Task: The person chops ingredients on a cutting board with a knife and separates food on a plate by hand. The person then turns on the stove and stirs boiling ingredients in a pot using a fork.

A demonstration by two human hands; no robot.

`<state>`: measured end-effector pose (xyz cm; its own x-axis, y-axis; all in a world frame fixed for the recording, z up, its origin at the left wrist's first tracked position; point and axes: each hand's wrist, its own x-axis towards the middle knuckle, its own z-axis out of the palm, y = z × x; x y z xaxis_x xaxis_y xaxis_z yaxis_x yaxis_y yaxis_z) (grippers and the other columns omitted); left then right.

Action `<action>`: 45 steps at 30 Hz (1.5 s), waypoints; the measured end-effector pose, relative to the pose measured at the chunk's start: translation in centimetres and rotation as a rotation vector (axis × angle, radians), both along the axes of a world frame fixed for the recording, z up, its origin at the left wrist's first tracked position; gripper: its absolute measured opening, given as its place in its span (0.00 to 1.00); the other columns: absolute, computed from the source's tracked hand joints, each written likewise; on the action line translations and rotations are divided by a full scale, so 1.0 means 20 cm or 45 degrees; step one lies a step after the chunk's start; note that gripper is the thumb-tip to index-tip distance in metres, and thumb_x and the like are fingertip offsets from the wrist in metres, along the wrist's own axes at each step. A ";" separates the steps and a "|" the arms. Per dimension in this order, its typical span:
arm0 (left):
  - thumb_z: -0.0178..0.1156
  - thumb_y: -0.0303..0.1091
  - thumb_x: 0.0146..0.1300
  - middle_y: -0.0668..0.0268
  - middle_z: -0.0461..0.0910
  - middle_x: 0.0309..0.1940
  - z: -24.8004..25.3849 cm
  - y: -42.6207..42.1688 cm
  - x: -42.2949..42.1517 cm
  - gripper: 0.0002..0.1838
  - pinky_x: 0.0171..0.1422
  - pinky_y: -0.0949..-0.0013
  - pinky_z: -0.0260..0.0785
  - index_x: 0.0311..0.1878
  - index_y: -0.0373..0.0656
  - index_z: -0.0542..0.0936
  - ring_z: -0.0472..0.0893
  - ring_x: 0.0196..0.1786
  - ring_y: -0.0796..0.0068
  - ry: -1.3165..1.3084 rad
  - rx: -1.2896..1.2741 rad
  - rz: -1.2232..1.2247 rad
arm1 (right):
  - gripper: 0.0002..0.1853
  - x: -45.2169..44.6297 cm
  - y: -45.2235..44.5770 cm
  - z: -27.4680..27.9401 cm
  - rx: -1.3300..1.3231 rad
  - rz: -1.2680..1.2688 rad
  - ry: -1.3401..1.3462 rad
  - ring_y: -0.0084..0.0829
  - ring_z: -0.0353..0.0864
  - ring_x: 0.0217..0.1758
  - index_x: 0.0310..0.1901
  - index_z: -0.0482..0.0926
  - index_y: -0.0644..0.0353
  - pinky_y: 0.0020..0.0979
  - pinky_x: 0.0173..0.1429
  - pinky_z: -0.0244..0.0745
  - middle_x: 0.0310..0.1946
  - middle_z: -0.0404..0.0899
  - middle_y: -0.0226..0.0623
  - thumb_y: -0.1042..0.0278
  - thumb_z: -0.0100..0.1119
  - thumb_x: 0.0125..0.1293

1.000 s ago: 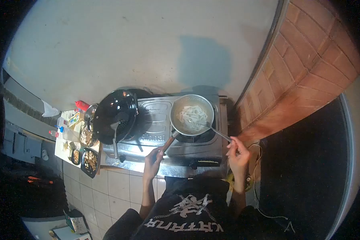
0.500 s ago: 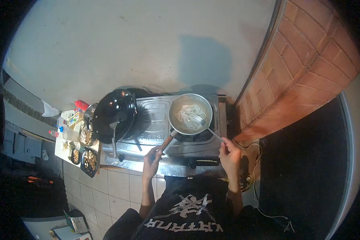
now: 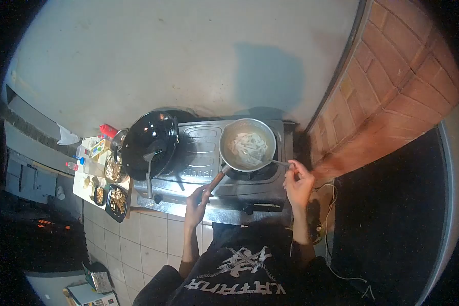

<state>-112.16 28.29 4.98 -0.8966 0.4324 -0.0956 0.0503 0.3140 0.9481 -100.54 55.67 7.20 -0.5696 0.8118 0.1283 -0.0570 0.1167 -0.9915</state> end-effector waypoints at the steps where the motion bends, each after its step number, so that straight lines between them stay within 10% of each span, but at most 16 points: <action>1: 0.58 0.38 0.67 0.68 0.79 0.27 0.00 0.00 0.00 0.18 0.37 0.76 0.69 0.54 0.36 0.77 0.73 0.30 0.83 -0.013 -0.004 0.000 | 0.08 -0.01 0.01 0.01 -0.016 0.009 0.013 0.15 0.69 0.16 0.45 0.79 0.67 0.20 0.19 0.63 0.19 0.72 0.28 0.78 0.53 0.67; 45: 0.58 0.38 0.67 0.67 0.79 0.27 0.01 0.00 0.00 0.19 0.37 0.76 0.69 0.55 0.35 0.77 0.73 0.29 0.83 0.017 -0.012 0.005 | 0.11 -0.12 0.14 0.06 0.073 0.086 -0.051 0.16 0.70 0.18 0.45 0.78 0.68 0.20 0.19 0.64 0.22 0.72 0.29 0.70 0.50 0.71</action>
<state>-112.07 28.35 5.22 -0.8997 0.4276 -0.0876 0.0618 0.3235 0.9442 -102.91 58.49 8.48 -0.6284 0.7634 0.1494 -0.0270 0.1705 -0.9850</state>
